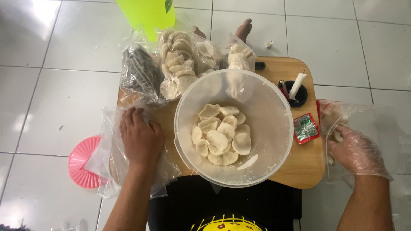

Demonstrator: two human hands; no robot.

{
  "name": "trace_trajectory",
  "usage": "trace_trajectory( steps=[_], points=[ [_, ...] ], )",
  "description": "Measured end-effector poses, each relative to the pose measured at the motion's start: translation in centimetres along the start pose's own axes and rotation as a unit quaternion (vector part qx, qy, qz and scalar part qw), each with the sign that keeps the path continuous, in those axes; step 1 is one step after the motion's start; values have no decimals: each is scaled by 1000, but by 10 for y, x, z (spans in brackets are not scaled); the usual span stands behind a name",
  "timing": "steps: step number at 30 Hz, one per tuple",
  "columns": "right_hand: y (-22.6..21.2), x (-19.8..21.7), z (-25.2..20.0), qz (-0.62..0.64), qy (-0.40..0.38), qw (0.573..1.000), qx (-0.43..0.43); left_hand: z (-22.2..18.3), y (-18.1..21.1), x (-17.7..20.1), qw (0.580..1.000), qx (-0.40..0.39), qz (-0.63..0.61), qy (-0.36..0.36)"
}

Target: Putting on a plastic glove and transferring crackers from a plastic bag into a bowl.

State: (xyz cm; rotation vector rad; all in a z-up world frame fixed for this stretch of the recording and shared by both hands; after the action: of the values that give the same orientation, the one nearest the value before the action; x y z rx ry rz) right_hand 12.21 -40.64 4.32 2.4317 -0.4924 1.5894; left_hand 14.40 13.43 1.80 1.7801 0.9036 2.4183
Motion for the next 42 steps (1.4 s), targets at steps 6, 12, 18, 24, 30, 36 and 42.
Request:
trace_trajectory(
  steps=[6, 12, 18, 24, 30, 36, 42],
  points=[
    [13, -1, -6, 46, 18, 998, -32, -2, 1, 3, 1000, -1, 1, 2],
    [27, -7, 2, 24, 4, 999, -40, 1, -1, 1, 999, 27, 0, -21],
    [25, -18, 10, 28, 35, 999, -1, 0, -1, 2, 999, -20, 8, 37],
    [19, -4, 4, 24, -6, 999, -32, -1, 1, 4, 1000, 0, 5, 3],
    [34, -21, 12, 7, 88, 996, 4, -5, 2, 5, 997, -51, 15, 57],
    [50, -38, 21, -5, 116, 993, 31, -1, 4, 5, 1000, 12, 11, -16],
    [55, -43, 31, -38, 182, 978, 99, -1, 3, 4, 998, -37, 19, 45]
  ],
)
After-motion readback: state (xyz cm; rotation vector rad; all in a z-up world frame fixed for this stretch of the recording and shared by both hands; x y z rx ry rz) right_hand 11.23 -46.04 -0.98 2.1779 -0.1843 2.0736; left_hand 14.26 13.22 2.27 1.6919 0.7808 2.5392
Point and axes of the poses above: each hand's wrist, its own z-axis towards the middle knuckle, its own x-axis out of the back of the hand, y = z × x, the point moved 4 cm from there along z, towards the middle knuckle, and after that the axes turned 8 degrees about x, right-handed, at the moved point
